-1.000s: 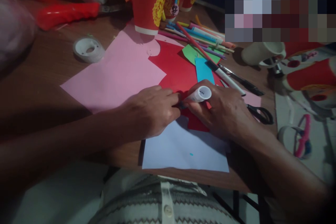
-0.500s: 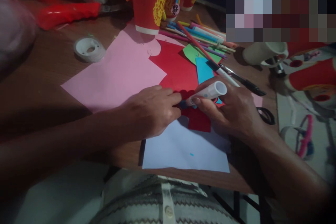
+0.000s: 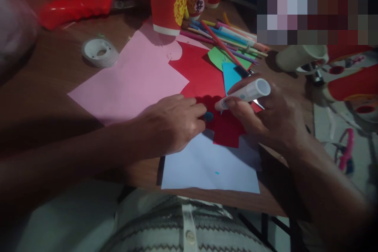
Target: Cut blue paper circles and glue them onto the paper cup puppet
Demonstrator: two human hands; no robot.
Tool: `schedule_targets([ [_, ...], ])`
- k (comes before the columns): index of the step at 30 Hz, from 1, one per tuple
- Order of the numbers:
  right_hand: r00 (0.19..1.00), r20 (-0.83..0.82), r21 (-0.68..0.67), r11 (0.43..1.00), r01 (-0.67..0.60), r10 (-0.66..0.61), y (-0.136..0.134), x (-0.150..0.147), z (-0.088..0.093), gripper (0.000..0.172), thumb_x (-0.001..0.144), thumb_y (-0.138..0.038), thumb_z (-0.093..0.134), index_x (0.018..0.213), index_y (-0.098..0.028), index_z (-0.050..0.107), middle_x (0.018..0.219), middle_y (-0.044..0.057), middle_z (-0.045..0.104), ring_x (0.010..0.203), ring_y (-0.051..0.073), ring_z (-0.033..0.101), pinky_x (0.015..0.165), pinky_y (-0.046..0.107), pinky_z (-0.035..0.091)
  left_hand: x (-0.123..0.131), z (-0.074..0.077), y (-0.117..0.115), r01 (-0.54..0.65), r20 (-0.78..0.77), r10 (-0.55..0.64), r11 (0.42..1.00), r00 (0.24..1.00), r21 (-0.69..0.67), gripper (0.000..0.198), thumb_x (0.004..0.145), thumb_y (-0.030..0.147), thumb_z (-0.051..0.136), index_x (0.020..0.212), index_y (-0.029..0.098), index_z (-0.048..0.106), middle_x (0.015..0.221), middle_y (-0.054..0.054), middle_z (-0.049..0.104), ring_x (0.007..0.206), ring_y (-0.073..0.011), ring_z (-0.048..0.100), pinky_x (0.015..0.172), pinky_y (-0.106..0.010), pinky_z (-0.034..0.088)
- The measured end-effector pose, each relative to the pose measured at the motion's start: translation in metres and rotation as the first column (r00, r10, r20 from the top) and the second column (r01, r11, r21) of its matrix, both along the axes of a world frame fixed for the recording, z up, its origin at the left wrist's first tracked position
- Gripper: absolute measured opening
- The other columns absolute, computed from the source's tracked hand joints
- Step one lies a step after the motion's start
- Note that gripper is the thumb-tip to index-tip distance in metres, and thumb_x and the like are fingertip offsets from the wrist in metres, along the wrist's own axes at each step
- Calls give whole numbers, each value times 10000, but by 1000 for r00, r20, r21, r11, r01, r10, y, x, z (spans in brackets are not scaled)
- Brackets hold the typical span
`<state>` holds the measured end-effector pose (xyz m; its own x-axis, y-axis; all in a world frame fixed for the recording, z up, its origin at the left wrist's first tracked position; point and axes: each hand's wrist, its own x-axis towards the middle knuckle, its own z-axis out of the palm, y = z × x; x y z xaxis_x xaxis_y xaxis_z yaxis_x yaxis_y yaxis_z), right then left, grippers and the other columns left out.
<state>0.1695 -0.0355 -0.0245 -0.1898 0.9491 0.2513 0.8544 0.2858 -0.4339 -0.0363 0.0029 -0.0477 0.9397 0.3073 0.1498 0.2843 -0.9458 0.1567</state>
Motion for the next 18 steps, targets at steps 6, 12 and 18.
schedule_targets([
  [6, 987, 70, 2, 989, -145, 145, 0, -5, -3, 174, 838, -310, 533, 820, -154, 609, 762, 78, 647, 674, 197, 608, 617, 322, 432, -2, 1, -2, -7, 11, 7, 1000, 1000, -24, 216, 867, 172, 426, 813, 180, 635, 792, -43, 568, 786, -189, 500, 670, -327, 367],
  [12, 980, 92, -52, 984, -172, 176, -1, -10, -7, 177, 855, -309, 489, 832, -183, 611, 741, 63, 638, 670, 202, 617, 595, 321, 411, -2, -1, -2, -4, 39, 4, 1000, 999, -16, 237, 866, 159, 409, 809, 179, 638, 782, -47, 563, 770, -195, 499, 663, -338, 363],
  [18, 974, 162, -59, 987, -149, 157, 1, -14, -7, 249, 882, -399, 414, 827, -219, 577, 717, 55, 607, 594, 197, 579, 535, 320, 338, -2, -3, -1, 9, 40, -9, 1000, 999, -24, 228, 853, 162, 419, 790, 186, 637, 774, -41, 578, 753, -199, 499, 653, -340, 350],
])
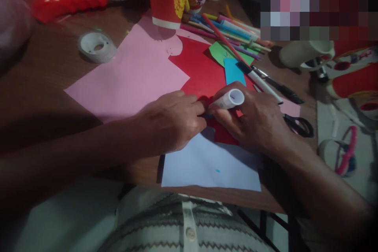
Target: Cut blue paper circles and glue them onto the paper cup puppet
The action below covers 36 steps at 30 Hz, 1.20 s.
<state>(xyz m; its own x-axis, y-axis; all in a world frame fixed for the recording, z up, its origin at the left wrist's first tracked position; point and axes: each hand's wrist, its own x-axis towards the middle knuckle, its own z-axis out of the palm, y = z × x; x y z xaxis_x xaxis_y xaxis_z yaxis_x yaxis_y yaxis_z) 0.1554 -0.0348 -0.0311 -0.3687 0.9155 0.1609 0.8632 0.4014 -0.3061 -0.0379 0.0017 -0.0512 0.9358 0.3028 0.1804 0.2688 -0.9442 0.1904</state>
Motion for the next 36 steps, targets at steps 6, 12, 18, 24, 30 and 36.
schedule_targets([
  [6, 997, 15, -29, 996, 82, -82, 0, 0, 2, 225, 868, -433, 445, 794, -247, 548, 643, 27, 552, 522, 171, 488, 510, 301, 265, 2, 1, 1, -10, -4, 10, 1000, 1000, 3, 198, 825, 168, 446, 756, 176, 631, 781, -44, 588, 752, -199, 505, 634, -325, 342],
  [12, 993, 66, -29, 995, 97, -95, 0, 4, 3, 282, 886, -437, 410, 826, -197, 545, 608, 33, 524, 513, 156, 445, 516, 293, 261, 3, 0, 1, -3, -14, 3, 1000, 1000, 15, 199, 820, 179, 451, 774, 178, 644, 769, -41, 572, 748, -196, 504, 618, -322, 330],
  [18, 994, 44, -49, 994, 100, -98, 1, 8, 3, 332, 871, -483, 402, 809, -197, 557, 576, 37, 505, 530, 175, 461, 520, 300, 248, 2, 1, 1, -4, -25, 4, 1000, 1000, 16, 236, 838, 188, 425, 866, 187, 659, 803, -43, 571, 757, -202, 500, 625, -333, 327],
  [24, 985, -68, -51, 987, 153, -156, 0, 10, 10, 263, 856, -453, 469, 809, -215, 572, 560, 18, 504, 534, 179, 491, 505, 300, 275, 2, 4, 0, -18, -61, 18, 1000, 998, 2, 232, 853, 191, 424, 882, 189, 654, 821, -40, 574, 773, -193, 497, 654, -327, 331],
  [30, 980, -104, -2, 986, 168, -167, -1, 10, 14, 304, 858, -463, 459, 794, -194, 587, 641, 20, 578, 555, 161, 529, 496, 285, 322, 3, 5, 1, -24, -67, 22, 1000, 997, -19, 247, 853, 200, 411, 880, 190, 656, 820, -39, 586, 777, -189, 513, 659, -314, 343],
  [36, 785, -583, -149, 978, 148, -208, 6, 14, 12, 236, 885, -339, 515, 744, -188, 631, 649, -17, 583, 569, 100, 531, 552, 253, 413, 0, 3, 9, -66, -20, 64, 978, 998, -197, 269, 833, 163, 399, 946, 185, 641, 808, -22, 601, 743, -147, 543, 669, -263, 382],
])
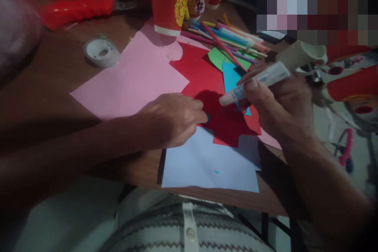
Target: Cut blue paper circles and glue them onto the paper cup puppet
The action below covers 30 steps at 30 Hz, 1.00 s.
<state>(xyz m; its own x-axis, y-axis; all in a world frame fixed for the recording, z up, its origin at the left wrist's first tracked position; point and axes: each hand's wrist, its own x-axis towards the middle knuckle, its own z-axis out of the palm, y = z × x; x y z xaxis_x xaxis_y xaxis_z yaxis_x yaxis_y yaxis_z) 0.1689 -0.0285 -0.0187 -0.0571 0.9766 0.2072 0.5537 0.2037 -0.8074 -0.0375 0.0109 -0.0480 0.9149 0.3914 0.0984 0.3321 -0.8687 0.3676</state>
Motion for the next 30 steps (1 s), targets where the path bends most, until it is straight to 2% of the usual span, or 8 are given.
schedule_targets([
  [5, 919, -392, -116, 993, 3, -49, 5, 4, -5, 207, 888, -323, 525, 778, -189, 637, 548, -42, 552, 477, 81, 494, 481, 225, 384, -1, 2, 0, -124, 79, 142, 973, 987, -195, 186, 819, 145, 421, 920, 169, 576, 820, 5, 611, 694, -109, 533, 632, -227, 383],
  [8, 808, -570, -252, 968, -2, -147, 6, 4, -8, 177, 873, -347, 542, 825, -210, 644, 553, -33, 547, 499, 100, 515, 490, 234, 402, 1, 11, -1, -255, 105, 308, 902, 946, -349, 88, 798, 177, 488, 847, 171, 561, 735, 33, 586, 591, -79, 483, 567, -205, 369],
  [10, 712, -667, -348, 937, -33, -222, 6, 1, -8, 160, 858, -354, 558, 815, -223, 640, 566, -30, 541, 516, 103, 514, 487, 228, 414, 3, 19, -1, -311, 123, 425, 803, 897, -509, 65, 788, 213, 538, 823, 165, 566, 711, 34, 578, 569, -69, 474, 538, -188, 375],
  [13, 583, -766, -406, 907, -114, -270, 7, -5, -5, 157, 839, -352, 576, 772, -220, 630, 563, -35, 527, 519, 92, 503, 485, 206, 421, 7, 26, 3, -272, 128, 559, 576, 819, -771, 135, 785, 245, 578, 882, 152, 586, 650, 30, 555, 529, -63, 474, 487, -177, 376],
  [16, 536, -791, -436, 887, -155, -295, 6, -10, -4, 186, 836, -363, 575, 758, -205, 634, 551, -38, 529, 505, 85, 506, 484, 196, 423, 9, 25, 5, -158, 104, 625, 350, 773, -923, 165, 797, 227, 574, 938, 144, 594, 559, 49, 508, 447, -43, 423, 425, -167, 336],
  [19, 526, -805, -434, 876, -209, -274, 4, -12, -5, 188, 833, -370, 582, 767, -203, 639, 554, -38, 560, 498, 81, 532, 491, 186, 427, 10, 22, 5, -73, 86, 630, 222, 772, -972, 137, 796, 207, 591, 918, 147, 609, 541, 59, 507, 433, -29, 421, 408, -152, 322],
  [21, 524, -814, -424, 874, -238, -252, 3, -12, -6, 199, 819, -396, 593, 772, -208, 638, 558, -37, 578, 490, 80, 540, 492, 185, 430, 10, 21, 3, -40, 96, 611, 205, 786, -978, 124, 782, 185, 608, 900, 151, 624, 568, 58, 534, 443, -23, 438, 414, -146, 333],
  [30, 544, -790, -473, 846, -248, -283, 1, -16, -12, 281, 752, -492, 636, 771, -212, 628, 556, -41, 564, 471, 86, 532, 474, 199, 444, 8, 24, 6, -113, 87, 584, 297, 807, -948, 36, 757, 160, 612, 762, 128, 628, 548, 55, 541, 426, -17, 401, 409, -144, 322],
])
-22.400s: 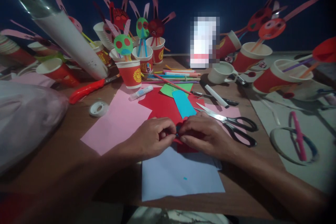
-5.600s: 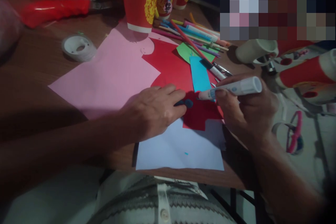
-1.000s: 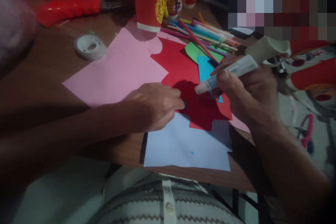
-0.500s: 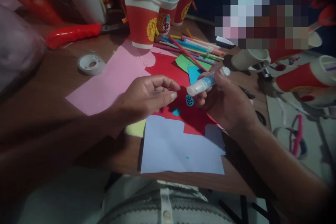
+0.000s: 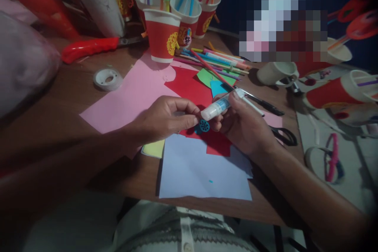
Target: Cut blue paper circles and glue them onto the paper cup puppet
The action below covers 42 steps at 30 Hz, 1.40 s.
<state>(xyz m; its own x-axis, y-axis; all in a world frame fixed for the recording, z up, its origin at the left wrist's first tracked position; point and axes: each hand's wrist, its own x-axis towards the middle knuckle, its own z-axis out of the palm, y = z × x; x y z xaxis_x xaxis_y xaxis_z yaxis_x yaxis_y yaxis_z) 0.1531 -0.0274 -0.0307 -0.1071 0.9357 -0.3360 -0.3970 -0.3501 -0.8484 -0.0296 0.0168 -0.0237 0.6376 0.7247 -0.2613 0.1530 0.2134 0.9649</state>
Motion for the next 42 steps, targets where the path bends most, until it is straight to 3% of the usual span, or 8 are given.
schedule_targets([
  [4, 1000, -13, 34, 999, 3, -3, -1, 1, -4, 280, 789, -475, 607, 724, -203, 613, 575, -31, 573, 476, 85, 534, 477, 204, 450, -2, 1, 2, 12, -5, -12, 1000, 1000, -7, 58, 756, 179, 616, 783, 131, 632, 555, 51, 539, 441, -25, 405, 423, -151, 328],
  [9, 1000, -4, 36, 999, 6, -6, -1, 2, -6, 256, 811, -476, 581, 835, -227, 635, 599, -35, 590, 471, 91, 534, 470, 212, 443, 0, 1, 0, 53, -29, -54, 997, 998, -51, 163, 744, 174, 612, 899, 141, 651, 613, 29, 569, 484, -48, 441, 445, -165, 338],
  [21, 999, -51, 34, 999, -5, 6, -2, 0, -6, 237, 793, -447, 613, 841, -219, 653, 573, -27, 607, 461, 104, 539, 475, 225, 442, 0, 1, -1, 2, -86, -6, 999, 996, -46, 58, 711, 175, 620, 756, 138, 625, 600, 27, 572, 485, -50, 446, 454, -163, 346],
  [27, 997, -72, 103, 994, 35, -27, 5, 12, -1, 149, 762, -351, 632, 795, -207, 614, 589, -22, 631, 531, 112, 592, 508, 210, 461, -3, -3, 1, 17, -69, -21, 998, 997, -65, 54, 732, 199, 618, 760, 152, 614, 498, 56, 491, 430, -45, 397, 414, -158, 308],
  [32, 992, 126, 167, 986, 4, -25, 11, 30, 2, 190, 719, -234, 678, 877, -231, 573, 747, -20, 680, 623, 117, 639, 601, 227, 492, -4, -2, 2, 22, -58, -26, 997, 998, -76, 56, 753, 195, 598, 781, 154, 622, 503, 56, 495, 446, -44, 399, 424, -153, 306],
  [37, 924, 373, 275, 961, -18, -90, 14, 42, 8, 261, 690, -188, 715, 908, -242, 584, 755, -42, 656, 681, 104, 620, 619, 207, 471, -5, -2, 2, 25, -59, -30, 996, 998, -82, 60, 767, 216, 597, 783, 164, 621, 503, 64, 484, 446, -42, 388, 430, -157, 295],
  [42, 912, 403, 249, 968, -34, -72, 13, 44, 10, 183, 798, -251, 593, 978, -225, 605, 721, -41, 607, 628, 78, 540, 594, 192, 441, -6, -1, 3, -23, -62, 21, 999, 998, -36, 106, 775, 259, 612, 818, 165, 634, 520, 61, 490, 462, -47, 399, 424, -159, 289],
])
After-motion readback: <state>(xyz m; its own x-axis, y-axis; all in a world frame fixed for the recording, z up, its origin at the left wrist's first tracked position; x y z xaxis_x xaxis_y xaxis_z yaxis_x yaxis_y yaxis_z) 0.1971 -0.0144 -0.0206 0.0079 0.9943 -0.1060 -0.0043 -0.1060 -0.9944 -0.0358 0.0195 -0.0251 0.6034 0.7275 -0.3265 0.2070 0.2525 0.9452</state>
